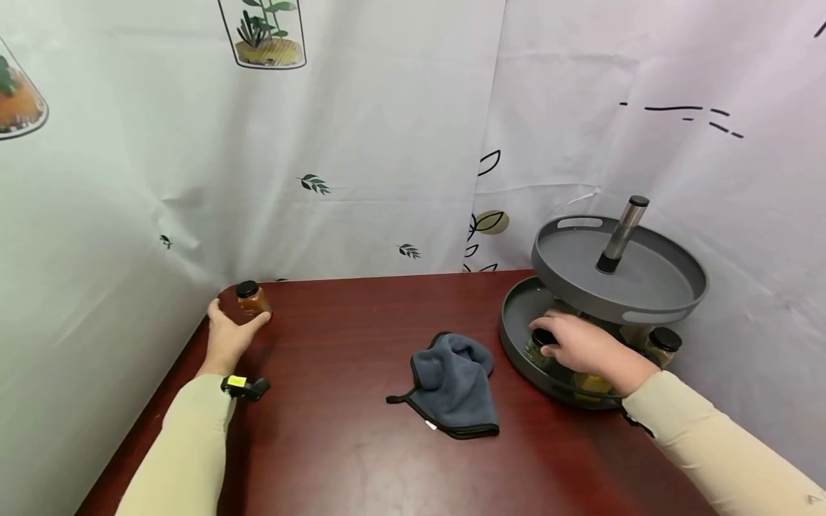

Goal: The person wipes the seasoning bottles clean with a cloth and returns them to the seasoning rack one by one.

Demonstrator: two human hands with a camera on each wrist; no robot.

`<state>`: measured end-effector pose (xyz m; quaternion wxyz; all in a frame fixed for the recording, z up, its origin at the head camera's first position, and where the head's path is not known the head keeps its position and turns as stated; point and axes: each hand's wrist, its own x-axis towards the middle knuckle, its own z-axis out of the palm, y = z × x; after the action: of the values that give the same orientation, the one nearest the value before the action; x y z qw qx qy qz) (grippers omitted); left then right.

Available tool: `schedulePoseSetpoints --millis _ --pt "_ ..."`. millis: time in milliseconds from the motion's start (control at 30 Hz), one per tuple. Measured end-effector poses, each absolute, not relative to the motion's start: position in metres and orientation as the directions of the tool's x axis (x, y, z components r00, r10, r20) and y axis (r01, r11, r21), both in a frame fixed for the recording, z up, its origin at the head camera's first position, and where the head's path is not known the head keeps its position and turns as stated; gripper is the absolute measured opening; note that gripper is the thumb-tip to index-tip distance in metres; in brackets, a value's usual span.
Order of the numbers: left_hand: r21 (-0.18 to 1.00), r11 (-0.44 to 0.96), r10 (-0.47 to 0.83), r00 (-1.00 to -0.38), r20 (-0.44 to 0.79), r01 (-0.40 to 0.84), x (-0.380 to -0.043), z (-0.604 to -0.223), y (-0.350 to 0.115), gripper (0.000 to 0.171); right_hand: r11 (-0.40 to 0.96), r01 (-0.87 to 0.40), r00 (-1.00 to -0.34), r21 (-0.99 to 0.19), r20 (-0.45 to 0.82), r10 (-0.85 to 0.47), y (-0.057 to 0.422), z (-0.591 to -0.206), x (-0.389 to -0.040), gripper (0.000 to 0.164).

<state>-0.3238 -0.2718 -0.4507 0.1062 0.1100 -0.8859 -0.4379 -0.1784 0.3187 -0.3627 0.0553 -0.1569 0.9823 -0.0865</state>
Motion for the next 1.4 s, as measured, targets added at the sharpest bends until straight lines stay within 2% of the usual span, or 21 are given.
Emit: schedulePoseSetpoints --millis 133,267,367,500,600,700,767,833,933,1033,1233,1400 --pt "0.825 0.558 -0.286 -0.954 0.092 -0.088 -0.33 -0.459 -0.265 0.111 0.924 -0.322 -0.929 -0.207 -0.118 -0.351 0.328 -0.358 -0.171 0.04" --pt "0.846 0.519 -0.35 -0.933 0.084 -0.118 -0.333 -0.46 -0.264 0.104 0.902 -0.352 -0.907 -0.249 -0.149 -0.395 0.339 -0.356 -0.162 0.036" --pt "0.852 0.502 -0.407 -0.91 0.081 -0.148 -0.334 -0.458 -0.266 0.087 0.886 -0.382 -0.885 -0.263 -0.171 -0.432 0.346 -0.355 -0.157 0.037" --pt "0.835 0.526 -0.468 -0.874 0.126 -0.161 -0.334 -0.459 -0.272 0.059 0.873 -0.411 -0.865 -0.264 -0.188 -0.464 0.341 -0.35 -0.152 0.047" --pt "0.823 0.546 -0.47 -0.87 0.147 -0.156 -0.334 -0.463 -0.276 0.06 0.849 -0.46 -0.86 -0.259 -0.107 -0.499 0.31 -0.349 -0.149 0.055" --pt "0.848 0.509 -0.437 -0.893 0.109 -0.145 -0.332 -0.469 -0.277 0.08 0.812 -0.528 -0.836 -0.248 -0.015 -0.548 0.259 -0.359 -0.151 0.058" --pt "0.869 0.474 -0.422 -0.903 0.082 -0.143 -0.331 -0.471 -0.277 0.089 0.795 -0.547 -0.823 -0.262 -0.005 -0.567 0.225 -0.371 -0.157 0.061" --pt "0.875 0.463 -0.425 -0.902 0.079 -0.142 -0.33 -0.472 -0.276 0.085 0.799 -0.538 -0.827 -0.267 -0.017 -0.562 0.197 -0.385 -0.167 0.067" --pt "0.857 0.504 -0.425 -0.895 0.134 -0.111 -0.331 -0.473 -0.268 0.069 0.824 -0.491 -0.855 -0.282 -0.029 -0.519 0.171 -0.404 -0.182 0.073" --pt "0.827 0.561 -0.338 -0.919 0.203 -0.024 -0.33 -0.477 -0.246 0.062 0.833 -0.486 -0.857 -0.263 -0.04 -0.513 0.164 -0.418 -0.195 0.066" --pt "0.812 0.543 0.017 -0.97 0.241 0.212 -0.295 -0.481 -0.158 0.057 0.784 -0.584 -0.795 -0.211 -0.048 -0.605 0.18 -0.43 -0.2 0.027" --pt "0.796 0.485 0.262 -0.929 0.262 0.362 -0.238 -0.479 -0.081 0.057 0.795 -0.511 -0.857 -0.326 0.121 -0.501 0.189 -0.41 -0.184 0.022"
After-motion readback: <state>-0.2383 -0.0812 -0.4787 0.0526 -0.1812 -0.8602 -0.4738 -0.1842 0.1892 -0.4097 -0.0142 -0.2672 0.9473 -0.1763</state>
